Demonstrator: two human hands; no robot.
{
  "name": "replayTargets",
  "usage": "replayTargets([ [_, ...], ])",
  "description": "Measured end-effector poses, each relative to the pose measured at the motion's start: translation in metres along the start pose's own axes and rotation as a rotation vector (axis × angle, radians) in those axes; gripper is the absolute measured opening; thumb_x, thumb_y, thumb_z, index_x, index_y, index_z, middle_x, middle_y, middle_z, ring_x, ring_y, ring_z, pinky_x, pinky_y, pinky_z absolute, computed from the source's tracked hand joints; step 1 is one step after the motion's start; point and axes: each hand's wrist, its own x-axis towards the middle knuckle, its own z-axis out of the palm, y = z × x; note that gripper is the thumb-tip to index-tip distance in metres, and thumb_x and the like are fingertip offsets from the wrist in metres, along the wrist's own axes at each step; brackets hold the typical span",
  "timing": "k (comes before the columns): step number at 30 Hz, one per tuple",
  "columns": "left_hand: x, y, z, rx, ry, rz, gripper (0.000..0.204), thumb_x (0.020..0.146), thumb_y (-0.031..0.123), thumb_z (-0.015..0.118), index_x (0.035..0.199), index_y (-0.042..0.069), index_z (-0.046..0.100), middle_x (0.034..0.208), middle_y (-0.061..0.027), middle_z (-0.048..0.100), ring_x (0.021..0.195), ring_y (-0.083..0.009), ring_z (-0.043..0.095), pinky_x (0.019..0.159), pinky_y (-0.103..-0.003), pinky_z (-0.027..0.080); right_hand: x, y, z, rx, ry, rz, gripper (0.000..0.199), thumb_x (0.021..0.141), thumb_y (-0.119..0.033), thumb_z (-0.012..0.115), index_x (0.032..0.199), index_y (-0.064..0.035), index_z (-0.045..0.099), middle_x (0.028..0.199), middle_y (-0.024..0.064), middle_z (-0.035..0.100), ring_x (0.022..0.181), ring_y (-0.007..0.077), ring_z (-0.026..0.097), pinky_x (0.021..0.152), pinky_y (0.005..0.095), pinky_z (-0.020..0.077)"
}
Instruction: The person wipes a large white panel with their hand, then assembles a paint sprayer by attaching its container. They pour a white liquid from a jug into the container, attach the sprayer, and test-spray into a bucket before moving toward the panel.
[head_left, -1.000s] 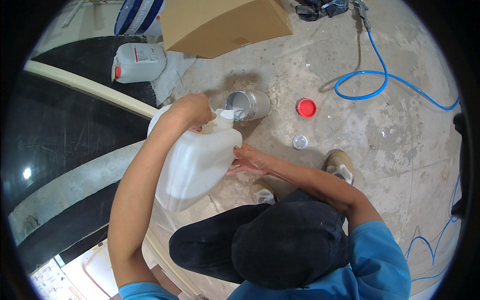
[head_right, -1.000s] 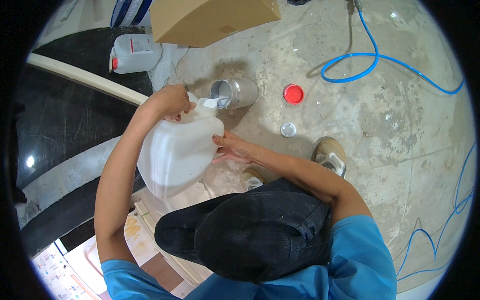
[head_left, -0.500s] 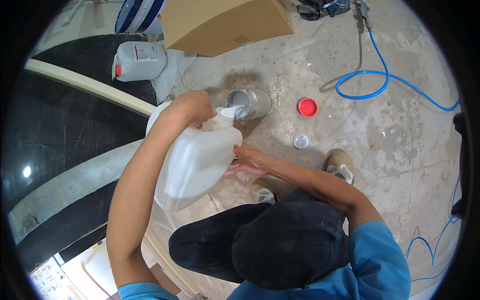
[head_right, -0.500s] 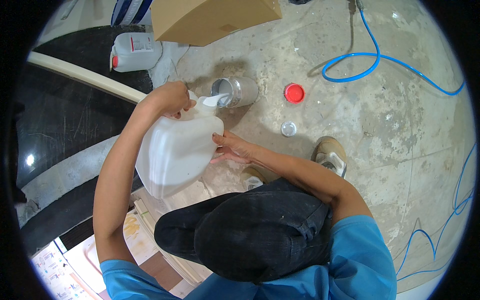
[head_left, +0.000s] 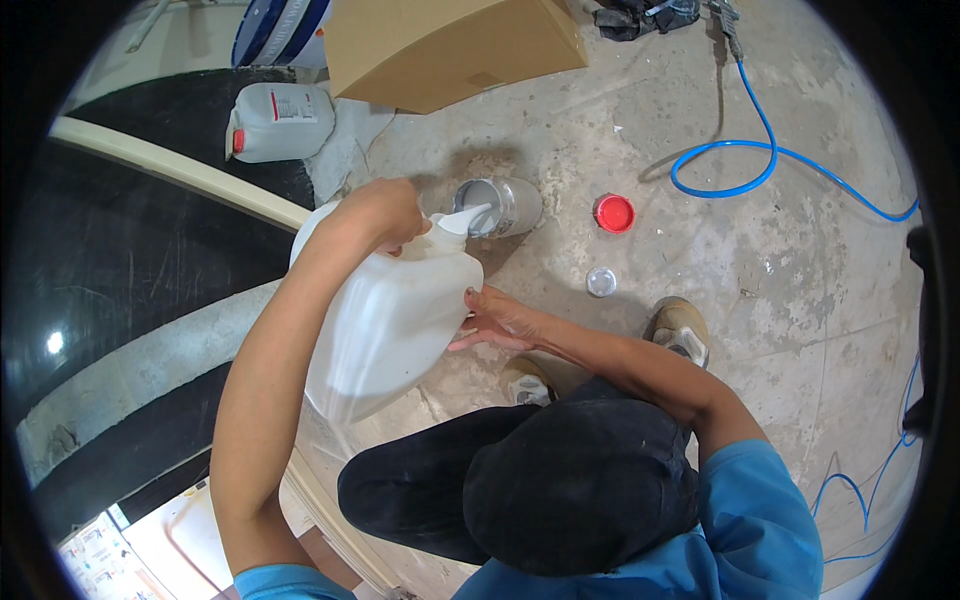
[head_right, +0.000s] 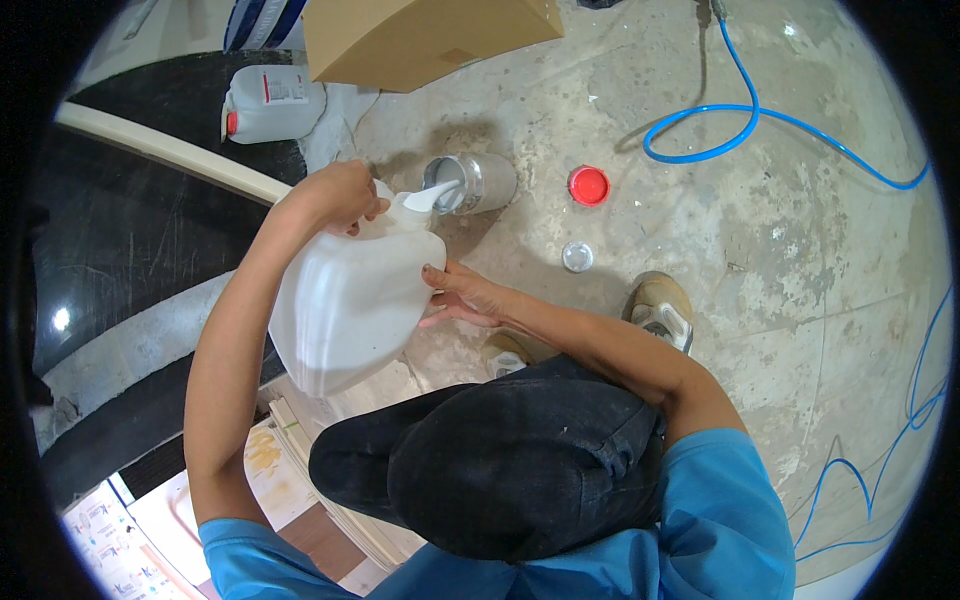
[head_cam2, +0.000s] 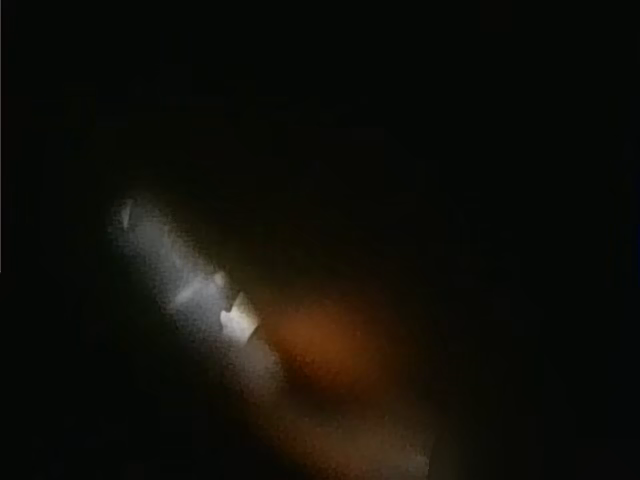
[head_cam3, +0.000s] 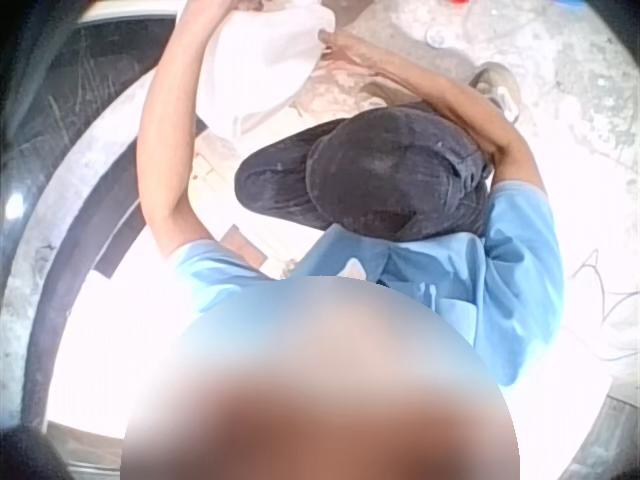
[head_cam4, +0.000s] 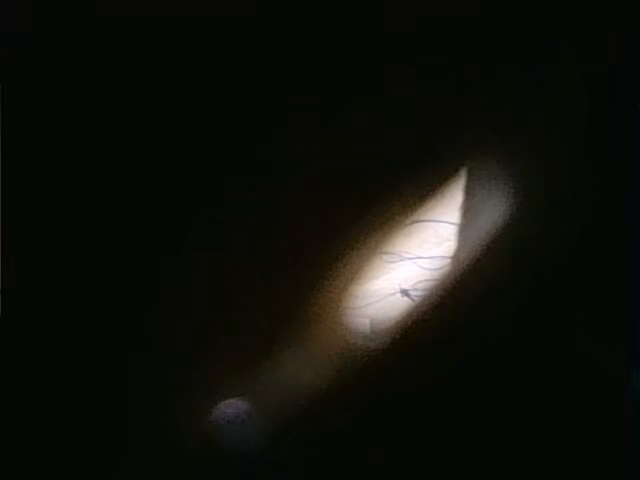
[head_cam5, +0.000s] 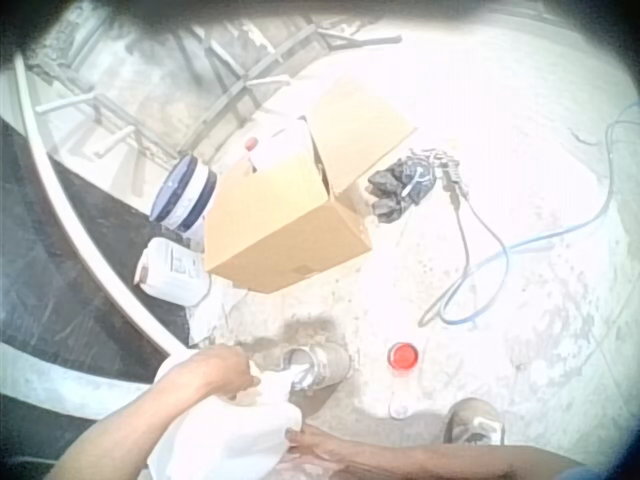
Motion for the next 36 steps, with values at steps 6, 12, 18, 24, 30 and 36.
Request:
replayTargets([
  [6,-0.024,-0.025,0.012,-0.193,0.072,0.047,0.031,0.093,0.028,0.07,0.09,-0.002,0.077,0.072,-0.0158,0.073,0.069,-0.0273,0.074,0.072,-0.04,0.056,-0.006,-0.016,0.01,-0.209,0.104,0.0,0.097,0.09,-0.057,0.077,0.162,-0.0176,0.025,0.156,0.0115,0.043,0.141,0.0323,0.046,0.107,0.0571,0.0487],
  [12,-0.054,-0.054,0.043,-0.6,0.139,0.018,0.027,0.095,0.027,0.071,0.094,0.0,0.075,0.063,-0.0067,0.064,0.056,-0.0137,0.06,0.057,-0.032,0.046,-0.014,-0.041,0.028,-0.578,0.242,-0.049,0.113,0.08,-0.055,0.087,0.163,-0.009,0.024,0.151,0.0171,0.048,0.143,0.0319,0.044,0.113,0.0511,0.043],
  [18,-0.086,-0.084,0.094,-0.964,0.132,0.069,0.023,0.101,0.026,0.068,0.101,0.004,0.073,0.063,0.0045,0.053,0.053,-0.004,0.044,0.048,-0.024,0.03,-0.023,-0.043,0.04,-0.926,0.344,-0.143,0.123,0.073,-0.055,0.091,0.161,0.0006,0.026,0.15,0.0276,0.05,0.139,0.0369,0.05,0.117,0.0424,0.0399],
  [24,-0.098,-0.115,0.155,-1.271,0.221,0.179,0.022,0.103,0.028,0.068,0.098,0.006,0.072,0.063,0.0057,0.051,0.052,-0.0021,0.04,0.048,-0.022,0.029,-0.08,-0.054,0.013,-1.411,0.514,-0.098,0.068,0.089,-0.038,0.081,0.143,-0.0035,0.057,0.133,0.0189,0.066,0.118,0.028,0.067,0.096,0.0379,0.0551],
  [30,-0.089,-0.13,0.196,-1.408,0.329,0.212,0.022,0.103,0.025,0.066,0.09,0.007,0.068,0.062,0.0066,0.05,0.051,-0.0017,0.038,0.048,-0.021,0.027,-0.151,-0.127,-0.015,-1.63,0.969,-0.21,0.036,0.093,-0.025,0.072,0.12,0.0,0.07,0.095,0.0194,0.074,0.084,0.0342,0.073,0.078,0.0424,0.0576],
  [36,-0.079,-0.133,0.215,-1.482,0.489,0.165,0.02,0.101,0.02,0.068,0.086,0.008,0.07,0.062,0.0094,0.049,0.052,0.0,0.035,0.049,-0.022,0.023,-0.16,-0.104,-0.017,-2.22,0.729,-0.045,0.056,0.084,-0.025,0.08,0.132,-0.0033,0.061,0.105,0.0161,0.067,0.096,0.0309,0.069,0.082,0.045,0.0568],
])
